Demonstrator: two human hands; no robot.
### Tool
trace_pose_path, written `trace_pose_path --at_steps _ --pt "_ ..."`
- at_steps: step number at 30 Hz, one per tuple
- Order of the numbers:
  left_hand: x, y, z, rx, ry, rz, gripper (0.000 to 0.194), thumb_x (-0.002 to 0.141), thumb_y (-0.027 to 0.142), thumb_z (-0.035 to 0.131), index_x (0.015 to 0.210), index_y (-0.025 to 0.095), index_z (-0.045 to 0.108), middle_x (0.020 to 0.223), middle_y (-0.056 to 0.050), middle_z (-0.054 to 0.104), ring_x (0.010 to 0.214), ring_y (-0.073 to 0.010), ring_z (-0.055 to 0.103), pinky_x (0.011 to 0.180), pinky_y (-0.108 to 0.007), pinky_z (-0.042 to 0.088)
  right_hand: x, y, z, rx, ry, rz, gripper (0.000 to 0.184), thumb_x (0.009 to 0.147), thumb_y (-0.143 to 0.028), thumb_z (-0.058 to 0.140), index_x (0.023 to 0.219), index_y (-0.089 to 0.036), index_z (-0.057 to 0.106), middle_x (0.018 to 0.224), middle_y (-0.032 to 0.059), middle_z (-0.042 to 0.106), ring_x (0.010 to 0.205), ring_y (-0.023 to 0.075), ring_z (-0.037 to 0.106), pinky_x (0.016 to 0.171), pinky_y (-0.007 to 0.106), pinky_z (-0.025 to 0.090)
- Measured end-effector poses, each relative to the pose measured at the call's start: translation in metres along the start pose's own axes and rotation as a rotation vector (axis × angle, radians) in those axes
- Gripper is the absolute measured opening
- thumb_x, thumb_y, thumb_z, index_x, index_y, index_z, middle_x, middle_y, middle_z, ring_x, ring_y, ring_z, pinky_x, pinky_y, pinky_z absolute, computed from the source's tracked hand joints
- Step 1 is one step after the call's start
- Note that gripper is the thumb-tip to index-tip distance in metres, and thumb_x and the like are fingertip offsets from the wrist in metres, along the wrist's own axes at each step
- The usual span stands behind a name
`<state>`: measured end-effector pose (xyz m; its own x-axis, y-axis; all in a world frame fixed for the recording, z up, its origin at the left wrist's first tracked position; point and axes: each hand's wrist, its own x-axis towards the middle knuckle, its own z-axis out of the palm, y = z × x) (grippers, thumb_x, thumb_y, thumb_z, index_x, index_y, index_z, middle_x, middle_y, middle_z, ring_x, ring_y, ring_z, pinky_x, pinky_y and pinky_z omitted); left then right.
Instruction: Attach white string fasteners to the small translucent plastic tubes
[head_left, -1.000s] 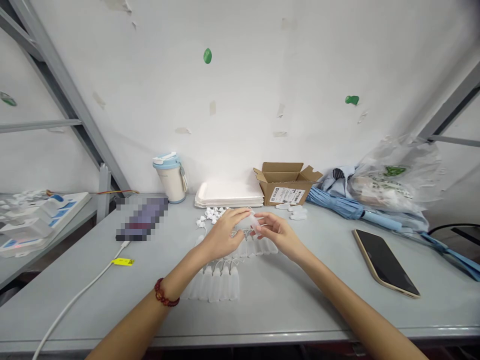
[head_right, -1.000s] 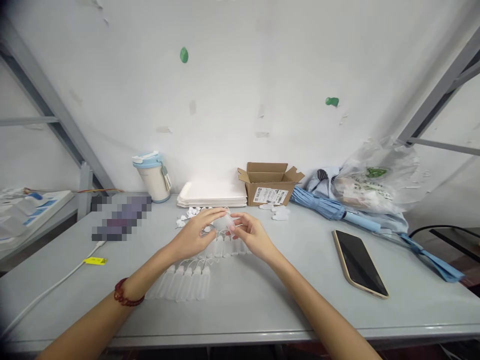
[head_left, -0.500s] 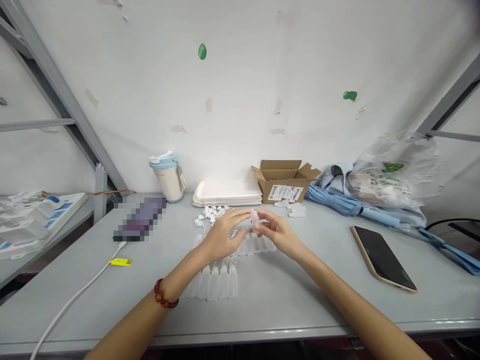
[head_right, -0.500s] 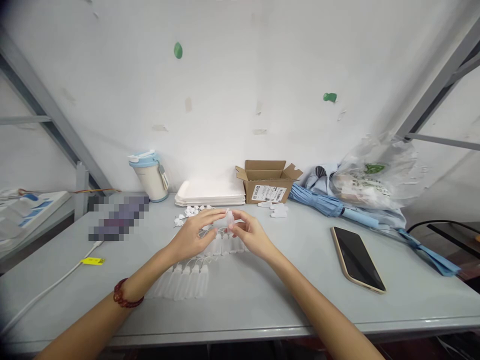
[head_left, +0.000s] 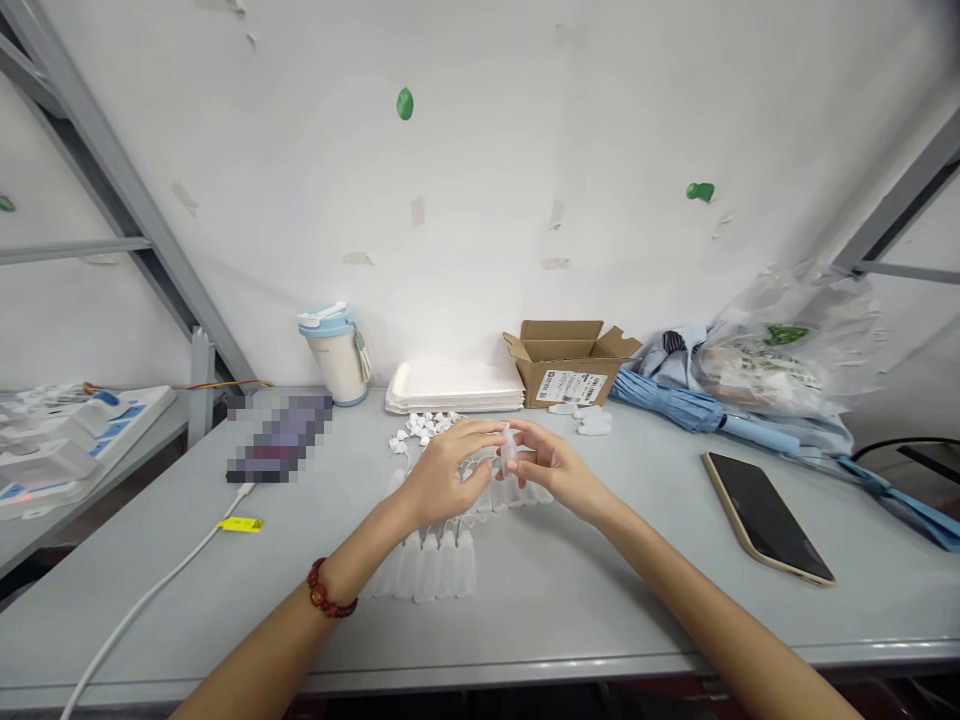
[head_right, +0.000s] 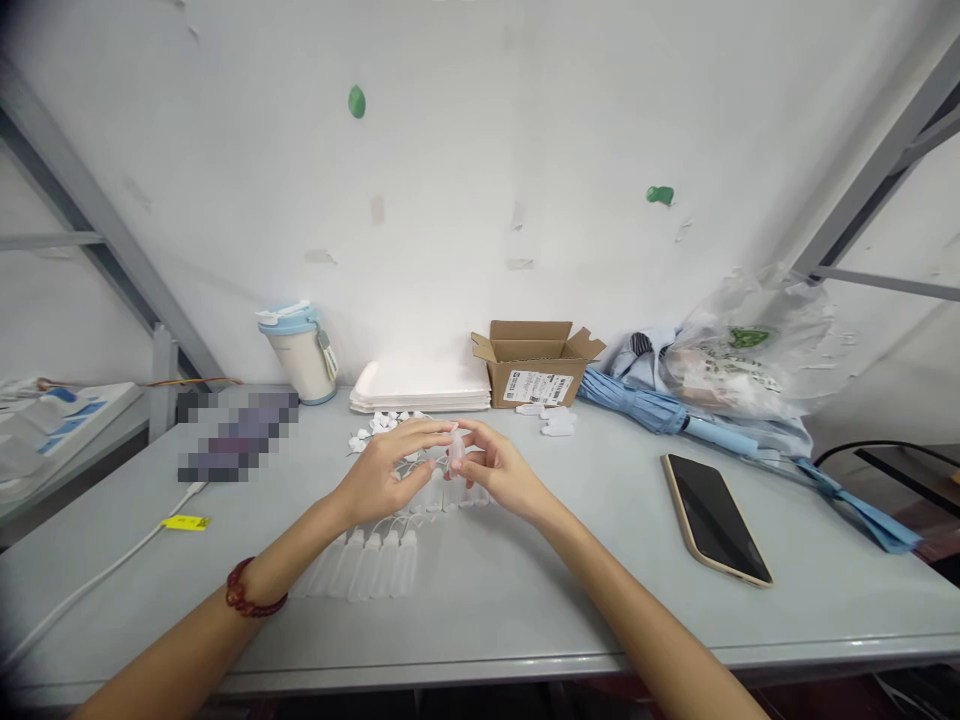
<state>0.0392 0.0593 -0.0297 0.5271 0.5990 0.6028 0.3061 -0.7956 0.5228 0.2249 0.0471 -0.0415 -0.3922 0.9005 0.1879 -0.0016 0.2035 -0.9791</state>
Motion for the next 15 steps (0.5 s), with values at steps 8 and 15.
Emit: trace_pose_path --at_steps 8,15 --pt "0.0004 -0.0020 0.0006 0.024 0.020 0.070 0.033 0.077 0.008 0.046 0.102 0.021 0.064 0.113 -0.006 0.062 0.106 -0.0213 0.054 0.092 -0.039 0.043 0.0005 -0.0011 0.0014 0.017 0.026 -0.007 0.037 0.076 -0.029 0.063 0.109 -0.023 0.047 0.091 0.0021 0.056 0.073 0.0149 0.063 0.054 0.024 0.042" --pt "0.0010 -0.0003 0.0010 -0.028 0.045 -0.050 0.033 0.077 0.011 0.047 0.103 0.021 0.063 0.109 -0.006 0.065 0.101 -0.0210 0.057 0.086 -0.036 0.048 0.0001 0.0002 0.0011 -0.032 0.111 -0.014 0.034 0.074 -0.030 0.064 0.104 -0.024 0.048 0.092 0.0013 0.054 0.070 0.0139 0.062 0.052 0.024 0.043"
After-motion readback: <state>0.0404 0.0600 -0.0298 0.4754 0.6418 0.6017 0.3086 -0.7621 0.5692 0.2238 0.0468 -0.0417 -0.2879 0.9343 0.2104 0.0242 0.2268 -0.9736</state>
